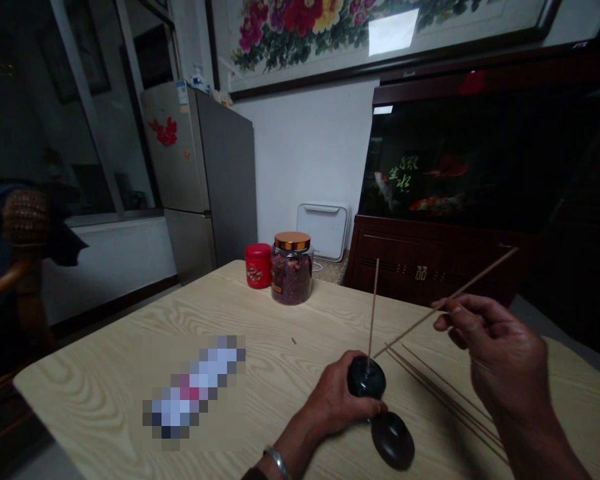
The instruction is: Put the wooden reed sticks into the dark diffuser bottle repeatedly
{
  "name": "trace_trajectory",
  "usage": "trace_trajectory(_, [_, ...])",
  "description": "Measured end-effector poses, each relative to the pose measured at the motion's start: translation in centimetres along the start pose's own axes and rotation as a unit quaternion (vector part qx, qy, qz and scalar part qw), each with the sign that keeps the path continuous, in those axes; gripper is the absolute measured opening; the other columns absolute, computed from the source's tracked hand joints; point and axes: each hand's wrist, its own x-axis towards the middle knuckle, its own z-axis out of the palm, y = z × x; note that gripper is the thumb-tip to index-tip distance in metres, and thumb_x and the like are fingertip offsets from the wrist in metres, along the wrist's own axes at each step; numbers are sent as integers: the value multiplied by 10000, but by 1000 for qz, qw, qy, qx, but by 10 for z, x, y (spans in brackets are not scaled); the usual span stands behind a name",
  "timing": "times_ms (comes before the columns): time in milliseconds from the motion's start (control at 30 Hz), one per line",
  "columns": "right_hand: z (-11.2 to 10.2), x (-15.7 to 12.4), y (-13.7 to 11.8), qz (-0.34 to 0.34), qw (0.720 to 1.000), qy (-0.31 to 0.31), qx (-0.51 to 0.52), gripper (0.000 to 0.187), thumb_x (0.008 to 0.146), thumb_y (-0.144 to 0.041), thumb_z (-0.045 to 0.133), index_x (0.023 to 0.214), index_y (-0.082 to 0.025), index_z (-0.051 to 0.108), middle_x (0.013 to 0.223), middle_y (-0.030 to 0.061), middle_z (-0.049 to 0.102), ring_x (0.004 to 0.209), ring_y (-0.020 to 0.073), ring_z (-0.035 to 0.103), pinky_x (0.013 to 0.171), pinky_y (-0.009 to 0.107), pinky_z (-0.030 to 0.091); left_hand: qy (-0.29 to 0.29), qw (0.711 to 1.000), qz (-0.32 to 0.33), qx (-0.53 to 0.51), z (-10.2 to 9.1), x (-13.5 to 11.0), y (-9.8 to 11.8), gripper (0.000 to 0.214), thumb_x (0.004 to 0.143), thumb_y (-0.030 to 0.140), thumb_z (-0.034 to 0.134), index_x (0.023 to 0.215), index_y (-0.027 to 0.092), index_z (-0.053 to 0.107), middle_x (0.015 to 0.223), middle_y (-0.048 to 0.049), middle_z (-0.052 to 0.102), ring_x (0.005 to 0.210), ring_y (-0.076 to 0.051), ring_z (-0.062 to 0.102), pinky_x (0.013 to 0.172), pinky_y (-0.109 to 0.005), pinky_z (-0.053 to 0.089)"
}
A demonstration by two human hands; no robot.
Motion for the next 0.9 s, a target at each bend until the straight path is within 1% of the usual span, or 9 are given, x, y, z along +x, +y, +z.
trace_trajectory(267, [24,-10,9,11,993,-118,-9,233,815,-427,672,848,-201,627,776,38,676,640,149,634,598,252,514,-2,1000,4,-3,-1,0,0,706,562,330,889,1195,207,601,984,-10,673,874,-190,591,740,-258,448])
trace_trajectory(400, [29,-13,19,24,968,-241,-61,244,862,-446,610,877,-203,593,747,19,651,672,167,639,619,270,503,-5,1000,11,-6,-2,0,2,666,564,318,882,1160,196,611,966,2,666,862,-176,578,735,-248,442])
trace_trajectory(467, [23,-12,20,34,938,-330,-103,243,892,-449,571,909,-207,589,711,0,628,661,164,627,597,261,483,-1,1000,12,-2,-2,0,3,670,562,322,882,1161,198,610,962,8,663,860,-173,576,734,-247,441])
trace_trajectory(533, [13,-10,22,48,893,-423,-145,239,927,-429,510,911,-206,595,729,4,632,655,160,623,579,254,468,2,1000,10,0,-2,0,2,696,559,330,885,1182,202,604,959,11,660,858,-173,576,736,-249,442])
trace_trajectory(600, [4,-9,26,58,843,-496,-199,250,946,-366,446,861,-197,609,756,23,649,643,155,625,574,254,460,-1,1000,6,-3,-1,0,2,714,558,332,887,1199,205,599,961,11,662,859,-174,577,741,-251,446])
trace_trajectory(667, [-1,-12,34,52,802,-528,-274,242,918,-273,432,798,-184,621,759,47,663,649,163,630,582,259,453,-3,1000,3,-5,-1,0,2,707,555,321,888,1191,200,603,961,8,664,861,-176,578,742,-250,447])
trace_trajectory(767, [3,-21,50,43,765,-531,-361,179,828,-185,474,717,-174,615,765,80,683,670,178,642,593,266,447,2,1000,5,4,0,0,3,669,555,288,883,1159,182,614,952,1,663,863,-180,578,737,-249,443])
trace_trajectory(833, [12,-29,59,92,743,-560,-354,188,808,-187,475,653,-175,582,692,70,675,587,160,632,544,250,440,1,1000,9,5,0,1,2,649,562,270,874,1150,176,614,940,0,662,853,-179,575,728,-247,441])
trace_trajectory(900, [20,-36,65,177,715,-609,-293,223,814,-191,440,617,-181,544,582,38,640,468,128,591,481,226,435,-2,1000,14,-3,1,2,0,644,572,253,864,1157,178,608,929,3,661,837,-173,572,711,-242,438])
